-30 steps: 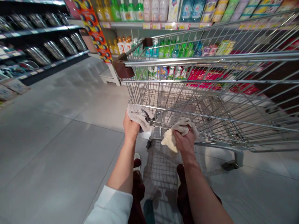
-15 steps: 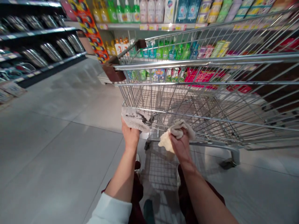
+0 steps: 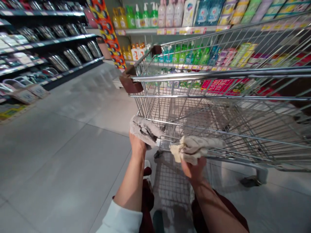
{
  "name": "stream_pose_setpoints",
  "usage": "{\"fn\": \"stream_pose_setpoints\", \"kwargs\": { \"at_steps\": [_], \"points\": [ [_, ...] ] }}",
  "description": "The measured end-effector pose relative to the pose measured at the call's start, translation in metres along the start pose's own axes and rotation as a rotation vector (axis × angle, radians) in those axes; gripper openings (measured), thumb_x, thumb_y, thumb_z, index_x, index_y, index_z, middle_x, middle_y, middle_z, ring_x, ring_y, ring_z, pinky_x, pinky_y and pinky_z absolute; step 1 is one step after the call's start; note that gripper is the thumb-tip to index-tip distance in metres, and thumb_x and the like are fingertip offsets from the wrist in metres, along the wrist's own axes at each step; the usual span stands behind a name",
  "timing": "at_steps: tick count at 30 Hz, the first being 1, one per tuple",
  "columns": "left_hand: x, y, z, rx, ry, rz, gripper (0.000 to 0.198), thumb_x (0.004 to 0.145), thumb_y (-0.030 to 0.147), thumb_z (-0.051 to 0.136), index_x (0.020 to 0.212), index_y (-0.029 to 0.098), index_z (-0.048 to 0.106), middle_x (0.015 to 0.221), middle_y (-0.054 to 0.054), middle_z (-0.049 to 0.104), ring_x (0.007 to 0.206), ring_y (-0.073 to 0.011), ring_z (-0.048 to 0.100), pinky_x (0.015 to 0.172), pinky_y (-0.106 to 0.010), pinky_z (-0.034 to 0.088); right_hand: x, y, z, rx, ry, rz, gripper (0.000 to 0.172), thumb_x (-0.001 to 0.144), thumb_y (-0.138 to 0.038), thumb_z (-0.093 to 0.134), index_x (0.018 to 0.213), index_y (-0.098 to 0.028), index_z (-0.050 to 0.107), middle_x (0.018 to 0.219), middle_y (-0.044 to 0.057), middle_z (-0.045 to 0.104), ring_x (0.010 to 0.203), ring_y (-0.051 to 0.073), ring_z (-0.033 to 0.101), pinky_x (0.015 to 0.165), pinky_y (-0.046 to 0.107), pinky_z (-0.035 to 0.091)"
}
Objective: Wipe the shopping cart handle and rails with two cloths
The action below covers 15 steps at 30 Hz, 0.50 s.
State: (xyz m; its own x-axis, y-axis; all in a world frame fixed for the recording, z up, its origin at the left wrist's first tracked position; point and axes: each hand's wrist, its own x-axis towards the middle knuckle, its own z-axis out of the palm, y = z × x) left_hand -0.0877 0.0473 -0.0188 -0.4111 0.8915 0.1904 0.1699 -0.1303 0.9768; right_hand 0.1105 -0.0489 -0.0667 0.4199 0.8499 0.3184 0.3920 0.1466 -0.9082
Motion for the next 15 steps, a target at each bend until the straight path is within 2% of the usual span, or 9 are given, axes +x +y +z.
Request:
{"fn": "stream_pose_setpoints", "kwargs": {
  "at_steps": [2,4,6,12,15],
  "points": [
    [-0.002,0.0,-0.004,0.057,0.019,-0.016,0.021,0.08,0.041,0.054,0.081,0.021,0.059,0.073,0.0,0.064,0.075,-0.0176,0.06,0.069,-0.028,0.053,-0.005,-0.008,0.006,-0.026,-0.086,-0.093,0.025,0.066,-0.041,0.073,0.072,-0.022,0.058,0.069,0.006,0.066,0.075,0.025,0.067,0.075,0.037,0.056],
    [-0.005,0.005,-0.007,0.075,0.021,-0.031,0.022,0.078,0.042,0.055,0.079,0.02,0.058,0.071,0.0,0.063,0.074,-0.0178,0.06,0.069,-0.028,0.053,-0.006,-0.018,0.012,-0.083,-0.202,-0.225,0.016,0.07,-0.036,0.067,0.073,-0.022,0.06,0.068,0.005,0.068,0.07,0.022,0.068,0.07,0.032,0.055],
    [-0.008,0.012,-0.011,0.057,-0.037,-0.052,0.022,0.076,0.041,0.058,0.079,0.019,0.058,0.072,0.0,0.064,0.074,-0.0177,0.061,0.07,-0.028,0.053,-0.005,-0.027,0.018,-0.161,-0.286,-0.328,0.007,0.074,-0.028,0.059,0.078,-0.022,0.061,0.071,0.004,0.07,0.067,0.018,0.067,0.065,0.027,0.054],
    [-0.009,0.034,-0.024,-0.082,-0.383,-0.118,0.036,0.065,0.037,0.071,0.093,0.015,0.065,0.087,-0.005,0.073,0.088,-0.0215,0.066,0.086,-0.035,0.056,-0.001,-0.039,0.023,-0.25,-0.206,-0.38,0.007,0.077,-0.026,0.059,0.081,-0.02,0.058,0.068,0.004,0.069,0.059,0.019,0.066,0.055,0.027,0.05],
    [-0.005,0.037,-0.026,-0.05,-0.481,-0.092,0.035,0.064,0.035,0.071,0.093,0.015,0.067,0.092,-0.006,0.073,0.09,-0.0217,0.066,0.087,-0.034,0.056,0.0,-0.038,0.028,-0.22,-0.164,-0.469,0.006,0.08,-0.026,0.057,0.076,-0.022,0.057,0.065,0.004,0.066,0.06,0.02,0.065,0.056,0.029,0.051]
  ]
}}
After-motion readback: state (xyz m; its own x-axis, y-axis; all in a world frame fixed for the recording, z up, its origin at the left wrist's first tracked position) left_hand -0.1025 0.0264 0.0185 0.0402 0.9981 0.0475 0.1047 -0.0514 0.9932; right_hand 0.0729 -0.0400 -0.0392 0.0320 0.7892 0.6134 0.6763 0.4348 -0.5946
